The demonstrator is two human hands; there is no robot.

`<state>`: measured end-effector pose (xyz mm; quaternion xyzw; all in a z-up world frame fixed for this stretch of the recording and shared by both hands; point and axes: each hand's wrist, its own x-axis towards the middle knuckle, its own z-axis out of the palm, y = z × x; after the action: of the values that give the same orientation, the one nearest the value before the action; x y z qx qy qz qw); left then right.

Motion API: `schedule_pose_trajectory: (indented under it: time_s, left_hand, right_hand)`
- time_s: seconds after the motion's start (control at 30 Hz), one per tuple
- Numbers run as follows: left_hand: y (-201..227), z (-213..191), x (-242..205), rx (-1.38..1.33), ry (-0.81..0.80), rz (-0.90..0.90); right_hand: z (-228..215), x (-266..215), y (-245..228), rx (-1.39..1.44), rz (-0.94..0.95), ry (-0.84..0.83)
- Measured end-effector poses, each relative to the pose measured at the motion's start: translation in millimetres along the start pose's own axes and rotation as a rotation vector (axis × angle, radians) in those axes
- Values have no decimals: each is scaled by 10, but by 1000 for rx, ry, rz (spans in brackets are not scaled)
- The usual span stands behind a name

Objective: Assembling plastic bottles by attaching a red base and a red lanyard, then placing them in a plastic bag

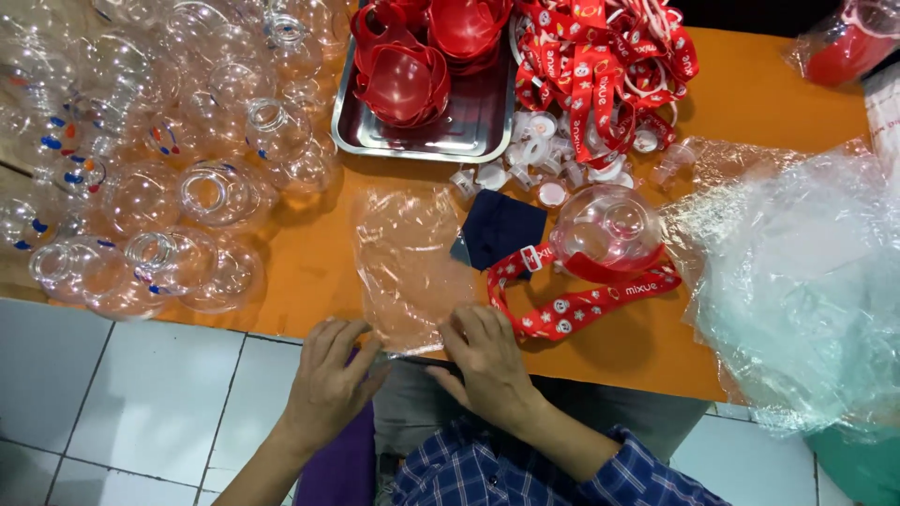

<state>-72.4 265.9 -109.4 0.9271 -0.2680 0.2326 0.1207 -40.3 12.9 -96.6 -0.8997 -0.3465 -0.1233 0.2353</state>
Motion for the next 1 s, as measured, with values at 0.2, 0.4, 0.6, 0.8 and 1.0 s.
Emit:
schedule_pose_trajectory:
  time_s: [0.2, 0.4, 0.6, 0.8, 1.0]
  left_hand:
    - [183, -133, 73, -155, -8, 75]
    - [647, -952, 759, -819, 29, -76]
    - [1031, -752, 1468, -1455, 41, 67]
    - [1357, -36, 1955, -1780, 88, -253]
    - [1433, 320, 2092, -1458, 231, -328]
  right_hand:
    - [-44, -304, -19, 199, -98, 113]
    - [-1297, -265, -211, 743, -39, 2]
    - [-1782, -443, -1, 1281, 232, 196]
    - [-1448, -594, 888, 1468, 397, 578]
    - [-1637, -265, 1080, 1219, 614, 625]
